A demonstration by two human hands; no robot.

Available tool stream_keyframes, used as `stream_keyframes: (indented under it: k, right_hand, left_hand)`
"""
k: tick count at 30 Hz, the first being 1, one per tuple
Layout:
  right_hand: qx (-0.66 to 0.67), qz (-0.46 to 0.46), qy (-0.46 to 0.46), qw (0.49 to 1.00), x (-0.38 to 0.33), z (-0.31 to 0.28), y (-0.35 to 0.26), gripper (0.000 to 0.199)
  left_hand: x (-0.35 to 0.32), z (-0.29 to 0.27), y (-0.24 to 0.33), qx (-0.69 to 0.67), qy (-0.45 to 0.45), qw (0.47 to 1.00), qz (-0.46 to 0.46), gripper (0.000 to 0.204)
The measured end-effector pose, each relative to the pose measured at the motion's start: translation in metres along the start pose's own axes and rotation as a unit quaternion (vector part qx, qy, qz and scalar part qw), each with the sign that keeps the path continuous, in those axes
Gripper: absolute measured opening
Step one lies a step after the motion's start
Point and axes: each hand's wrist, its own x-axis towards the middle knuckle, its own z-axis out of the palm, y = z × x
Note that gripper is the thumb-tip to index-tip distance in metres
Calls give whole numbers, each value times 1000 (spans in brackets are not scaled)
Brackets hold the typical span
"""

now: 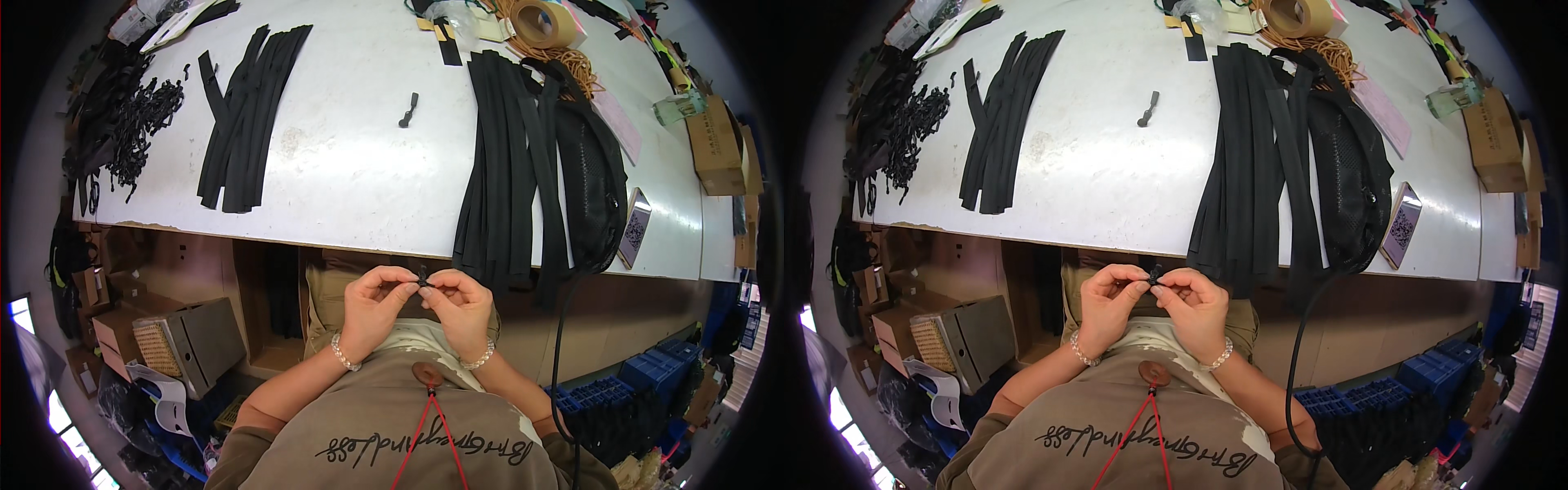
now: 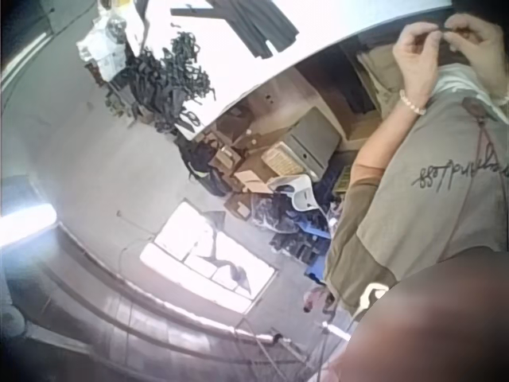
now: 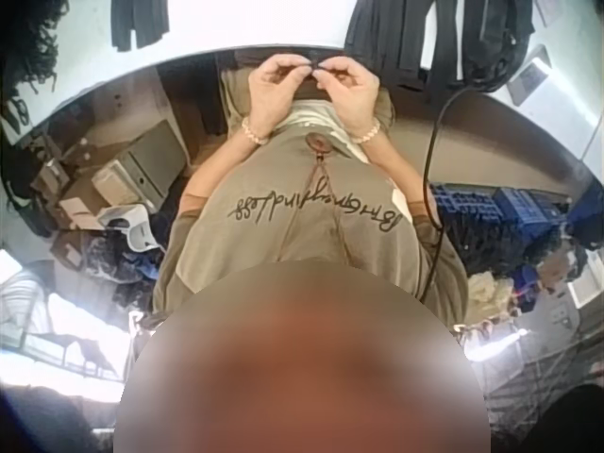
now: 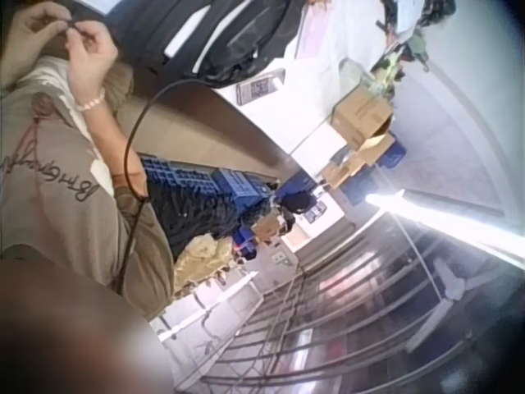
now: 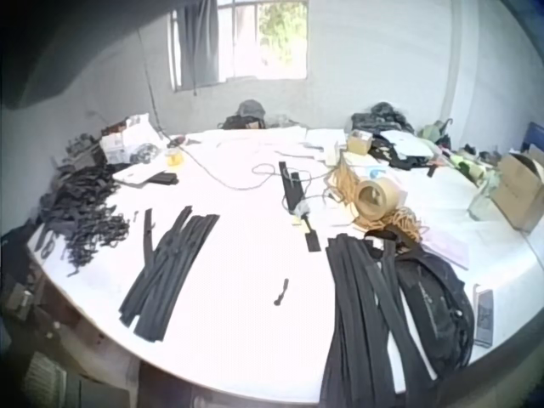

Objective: Manually assembling sliders and stops onto zipper tapes in a workshop environment.

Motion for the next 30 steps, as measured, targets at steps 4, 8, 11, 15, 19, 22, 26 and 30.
stream_keyframes:
  k: [4,8,11,15,19,22,26,30]
  right_hand:
    - [14,12,-4,1000,0,-3,3,6]
    - [59,130,-34,989,6,-11,12,7]
    - [131,208,-3,969,10,-9,16,10]
    - [173,253,40,951,15,-9,25,10]
    - [172,237,52,955,19,-5,27,9]
    - [173,221,80,957,21,0,26,6]
    - [173,210,108,956,21,3,30,4]
    - [198,219,136,946,21,7,27,4]
  left_hand:
    - [1,-3,-3,-1,-5,1000,8,11]
    - [8,-11,-8,6,-7,994,-106,7]
    - [13,-17,-19,-160,4,949,-272,6]
    - [15,-13,-20,-210,0,942,-262,5]
    - [20,-8,-21,-206,33,946,-248,7]
    - [23,-9,-26,-208,31,947,-244,8]
    - [25,-7,-26,-213,37,943,-251,7]
    - [25,-3,-22,-201,44,950,-236,6]
